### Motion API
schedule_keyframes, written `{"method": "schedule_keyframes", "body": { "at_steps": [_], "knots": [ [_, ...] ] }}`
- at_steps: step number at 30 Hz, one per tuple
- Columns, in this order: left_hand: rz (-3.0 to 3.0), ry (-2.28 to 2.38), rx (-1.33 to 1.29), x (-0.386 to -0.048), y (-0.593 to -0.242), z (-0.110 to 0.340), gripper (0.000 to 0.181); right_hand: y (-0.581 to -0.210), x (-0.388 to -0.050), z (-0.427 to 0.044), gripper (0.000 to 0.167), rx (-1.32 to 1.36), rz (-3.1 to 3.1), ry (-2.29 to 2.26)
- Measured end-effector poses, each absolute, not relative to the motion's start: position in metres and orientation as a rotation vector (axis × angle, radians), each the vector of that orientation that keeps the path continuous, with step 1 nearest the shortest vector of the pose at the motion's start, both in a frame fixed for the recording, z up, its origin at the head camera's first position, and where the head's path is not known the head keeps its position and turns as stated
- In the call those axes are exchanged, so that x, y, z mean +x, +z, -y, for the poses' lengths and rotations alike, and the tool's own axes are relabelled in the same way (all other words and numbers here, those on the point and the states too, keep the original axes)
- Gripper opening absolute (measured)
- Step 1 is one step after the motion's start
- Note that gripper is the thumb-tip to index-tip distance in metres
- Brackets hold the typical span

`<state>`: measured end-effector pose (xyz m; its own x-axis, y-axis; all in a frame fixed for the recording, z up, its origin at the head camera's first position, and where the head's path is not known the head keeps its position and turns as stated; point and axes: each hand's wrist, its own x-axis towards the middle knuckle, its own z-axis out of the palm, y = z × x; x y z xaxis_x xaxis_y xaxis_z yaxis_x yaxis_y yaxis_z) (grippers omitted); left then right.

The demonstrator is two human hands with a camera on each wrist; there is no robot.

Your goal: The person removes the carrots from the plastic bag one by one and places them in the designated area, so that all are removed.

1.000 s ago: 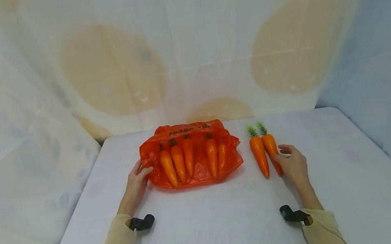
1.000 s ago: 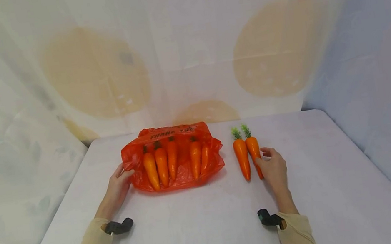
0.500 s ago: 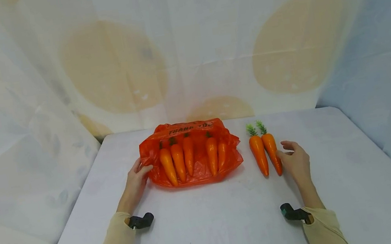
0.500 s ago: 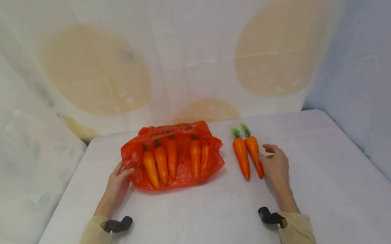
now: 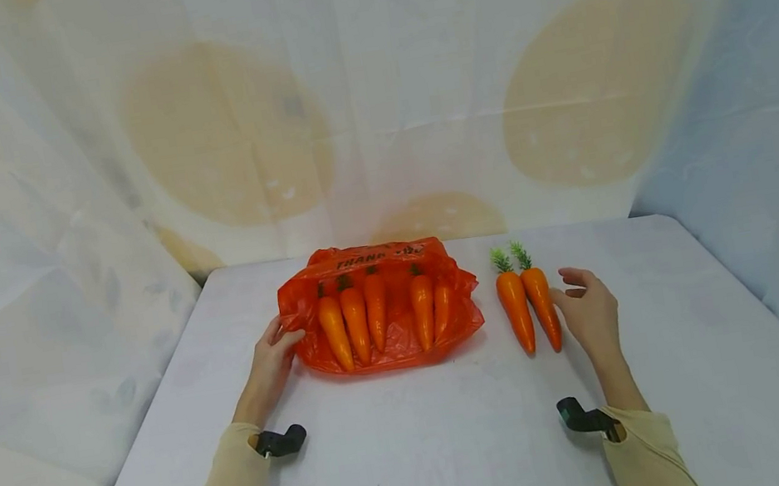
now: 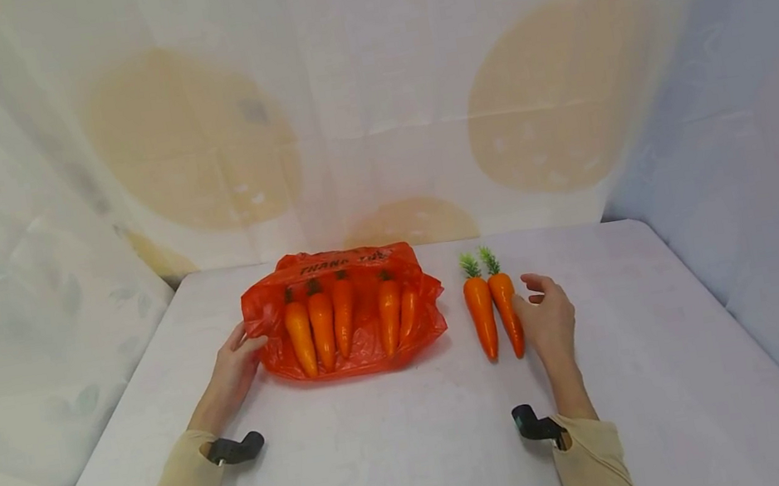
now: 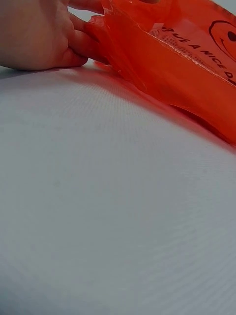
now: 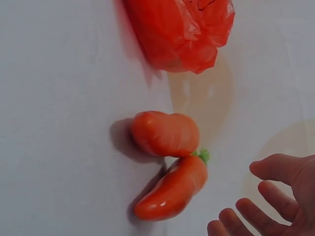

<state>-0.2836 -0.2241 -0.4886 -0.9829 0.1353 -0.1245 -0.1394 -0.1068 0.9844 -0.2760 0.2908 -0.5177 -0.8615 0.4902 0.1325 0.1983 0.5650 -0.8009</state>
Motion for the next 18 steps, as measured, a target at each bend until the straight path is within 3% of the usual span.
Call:
{"method": "schedule_keyframes", "body": {
  "at_steps": [6,13,18],
  "knots": [
    [-1.967,2.219,-0.001,-0.283,-0.489,0.224,0.060,-0.504,-0.279,-0.284,0.049,-0.529,2.439,1.194],
    [-1.959,2.219,-0.007,-0.284,-0.489,0.224,0.061,-0.428,-0.242,-0.237,0.044,-0.505,2.426,1.344],
    [-1.951,2.223,-0.024,-0.284,-0.488,0.224,0.061,-0.415,-0.236,-0.222,0.046,-0.472,2.475,1.402]
  ]
}}
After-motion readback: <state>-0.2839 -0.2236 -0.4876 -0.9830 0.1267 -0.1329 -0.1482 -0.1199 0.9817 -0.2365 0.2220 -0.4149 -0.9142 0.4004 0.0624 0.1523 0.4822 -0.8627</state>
